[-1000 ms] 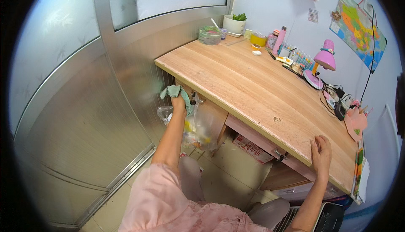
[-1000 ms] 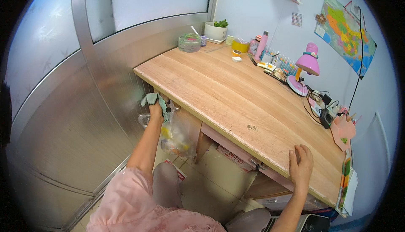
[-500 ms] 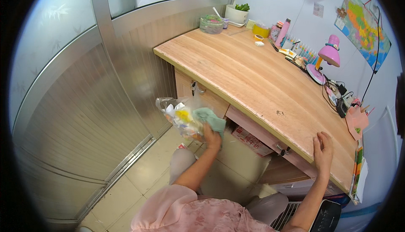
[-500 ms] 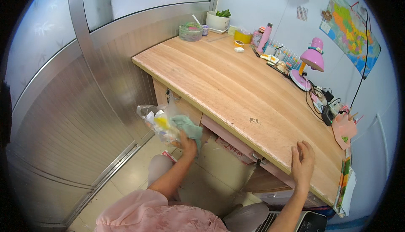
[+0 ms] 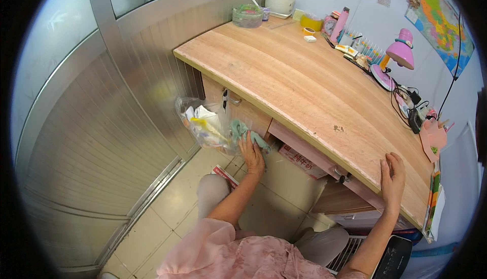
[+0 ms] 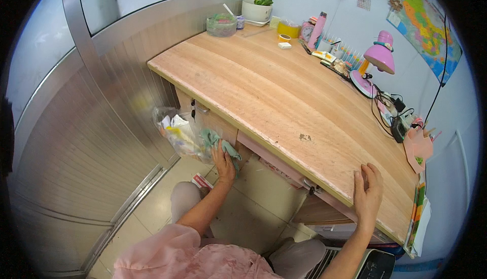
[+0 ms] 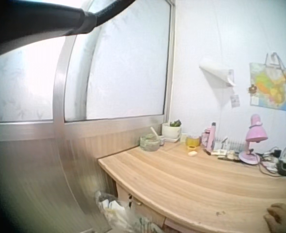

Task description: The person wipes a pink backpack with a green cloth, then cleans a portable air cooler and a wooden desk. They move items like papers and a lamp aside to wipe the desk surface thoroughly.

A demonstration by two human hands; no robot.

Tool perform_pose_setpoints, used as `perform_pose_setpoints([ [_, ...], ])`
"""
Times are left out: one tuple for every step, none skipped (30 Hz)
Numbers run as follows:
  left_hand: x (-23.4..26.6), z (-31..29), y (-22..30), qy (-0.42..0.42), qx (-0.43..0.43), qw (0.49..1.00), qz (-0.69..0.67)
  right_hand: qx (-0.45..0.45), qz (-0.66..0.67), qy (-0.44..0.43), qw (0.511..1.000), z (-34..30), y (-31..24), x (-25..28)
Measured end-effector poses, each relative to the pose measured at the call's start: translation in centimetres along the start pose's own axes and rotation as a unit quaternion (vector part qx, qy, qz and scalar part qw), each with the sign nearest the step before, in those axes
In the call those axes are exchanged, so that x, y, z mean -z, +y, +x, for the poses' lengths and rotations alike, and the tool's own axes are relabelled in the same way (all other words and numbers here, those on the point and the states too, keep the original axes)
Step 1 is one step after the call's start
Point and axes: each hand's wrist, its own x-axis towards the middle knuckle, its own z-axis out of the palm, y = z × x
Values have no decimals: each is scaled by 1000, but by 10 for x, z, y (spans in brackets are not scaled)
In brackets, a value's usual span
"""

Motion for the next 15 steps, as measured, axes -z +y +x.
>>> perform_pose_setpoints([
  [-4,-9,-2,-18,18,1000,-12,-15,10,-2,1000,0,-2,0],
  [-5,0,0,7,1,999,-33,-4,-2,2,1000,2,1,0],
  [-1,17,1,31,-13,998,-54,6,-16,3,1000,1,8,0],
  [2,31,-1,52,-23,996,-74,15,-32,0,999,1,14,1],
  [8,52,-19,77,-16,997,-25,21,-35,-7,999,1,14,1],
  [15,74,-38,103,-11,994,24,28,-36,-14,999,2,12,0],
  [23,92,-46,98,58,993,31,32,-38,-15,999,4,12,-1],
  [30,106,-49,95,126,987,40,22,-22,-13,999,4,10,-2],
  [29,112,-46,78,152,985,29,8,-8,-12,1000,3,8,-2],
  [27,117,-43,61,178,982,18,-5,6,-10,1000,2,8,-2],
  [26,120,-40,46,203,978,7,-6,19,-11,1000,2,8,-3],
  [16,108,-38,121,68,985,107,-9,30,-14,999,2,9,-2],
  [12,100,-38,148,2,982,115,-12,41,-16,999,2,11,-3],
  [7,90,-30,169,-62,977,118,-4,25,-15,1000,1,14,-3],
  [3,82,-28,190,-126,966,119,4,8,-15,1000,0,17,-3],
])
